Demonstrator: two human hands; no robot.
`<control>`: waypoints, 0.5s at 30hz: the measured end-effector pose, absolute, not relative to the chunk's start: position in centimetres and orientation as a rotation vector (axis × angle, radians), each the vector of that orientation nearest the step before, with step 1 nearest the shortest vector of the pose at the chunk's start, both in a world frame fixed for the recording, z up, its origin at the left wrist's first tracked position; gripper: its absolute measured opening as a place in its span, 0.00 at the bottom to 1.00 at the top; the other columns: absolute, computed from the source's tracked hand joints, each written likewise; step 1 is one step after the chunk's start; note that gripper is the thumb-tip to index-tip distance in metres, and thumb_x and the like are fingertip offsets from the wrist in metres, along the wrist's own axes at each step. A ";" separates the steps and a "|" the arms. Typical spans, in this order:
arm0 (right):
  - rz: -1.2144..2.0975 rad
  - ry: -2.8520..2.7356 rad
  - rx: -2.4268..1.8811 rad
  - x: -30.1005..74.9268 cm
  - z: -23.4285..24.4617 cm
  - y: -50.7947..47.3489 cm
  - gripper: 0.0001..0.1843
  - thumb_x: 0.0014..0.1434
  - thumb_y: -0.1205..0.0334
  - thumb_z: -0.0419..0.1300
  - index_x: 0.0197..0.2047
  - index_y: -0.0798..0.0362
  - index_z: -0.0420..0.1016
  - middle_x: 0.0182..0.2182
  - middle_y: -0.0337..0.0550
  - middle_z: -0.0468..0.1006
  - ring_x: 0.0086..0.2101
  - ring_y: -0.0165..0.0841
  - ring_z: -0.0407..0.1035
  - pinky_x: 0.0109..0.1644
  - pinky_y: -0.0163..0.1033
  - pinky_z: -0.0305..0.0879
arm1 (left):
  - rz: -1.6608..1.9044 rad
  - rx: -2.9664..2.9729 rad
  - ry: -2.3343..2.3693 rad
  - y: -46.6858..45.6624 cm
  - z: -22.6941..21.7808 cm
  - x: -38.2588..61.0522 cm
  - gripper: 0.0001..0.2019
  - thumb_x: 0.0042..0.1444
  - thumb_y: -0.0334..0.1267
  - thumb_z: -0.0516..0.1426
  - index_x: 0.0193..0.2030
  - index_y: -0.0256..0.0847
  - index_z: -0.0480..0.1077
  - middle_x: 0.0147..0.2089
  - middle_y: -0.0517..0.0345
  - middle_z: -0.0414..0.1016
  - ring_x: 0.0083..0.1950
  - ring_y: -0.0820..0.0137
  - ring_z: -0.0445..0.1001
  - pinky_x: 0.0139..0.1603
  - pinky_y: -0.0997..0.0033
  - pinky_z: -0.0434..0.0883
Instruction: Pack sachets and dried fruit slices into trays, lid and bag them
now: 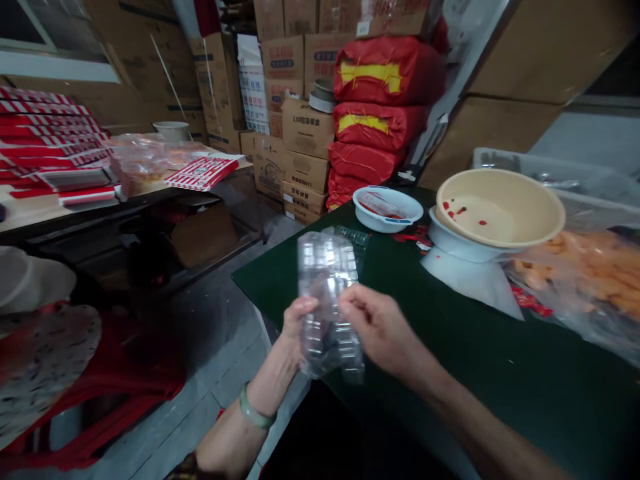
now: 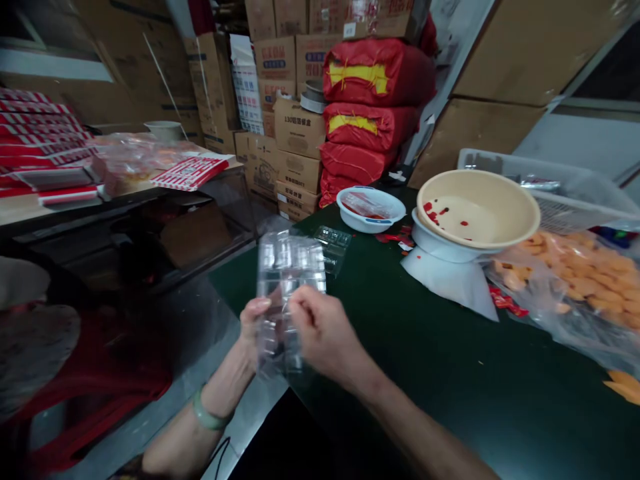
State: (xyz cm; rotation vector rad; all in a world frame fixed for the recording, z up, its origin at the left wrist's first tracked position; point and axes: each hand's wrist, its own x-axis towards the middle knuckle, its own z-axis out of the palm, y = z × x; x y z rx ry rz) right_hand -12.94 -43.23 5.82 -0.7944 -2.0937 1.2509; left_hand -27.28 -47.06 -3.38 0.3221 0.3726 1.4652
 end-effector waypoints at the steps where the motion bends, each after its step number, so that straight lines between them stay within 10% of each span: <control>1: 1.331 -1.979 -0.809 -11.6 5.9 -42.0 0.08 0.56 0.62 0.53 0.26 0.53 0.64 0.19 0.34 0.59 0.20 0.24 0.52 0.23 0.32 0.48 | 1.500 0.333 0.340 -47.1 -3.4 -28.1 0.24 0.41 0.42 0.58 0.47 0.34 0.69 0.37 0.48 0.77 0.38 0.60 0.75 0.42 0.62 0.69; 9: 1.741 -1.221 -1.482 -1.5 -1.5 -26.5 0.17 0.60 0.69 0.49 0.20 0.54 0.56 0.15 0.29 0.49 0.15 0.20 0.42 0.17 0.28 0.39 | 1.490 0.371 0.279 -48.6 -4.4 -31.9 0.42 0.43 0.52 0.55 0.65 0.43 0.49 0.56 0.43 0.66 0.56 0.46 0.64 0.57 0.42 0.54; 15: 1.752 -1.181 -1.764 -5.2 -4.2 -22.6 0.15 0.61 0.57 0.54 0.48 0.57 0.67 0.42 0.44 0.71 0.37 0.30 0.69 0.38 0.40 0.69 | 1.476 0.336 0.263 -48.1 -4.8 -31.4 0.42 0.42 0.52 0.56 0.65 0.43 0.49 0.56 0.42 0.66 0.55 0.46 0.66 0.55 0.40 0.57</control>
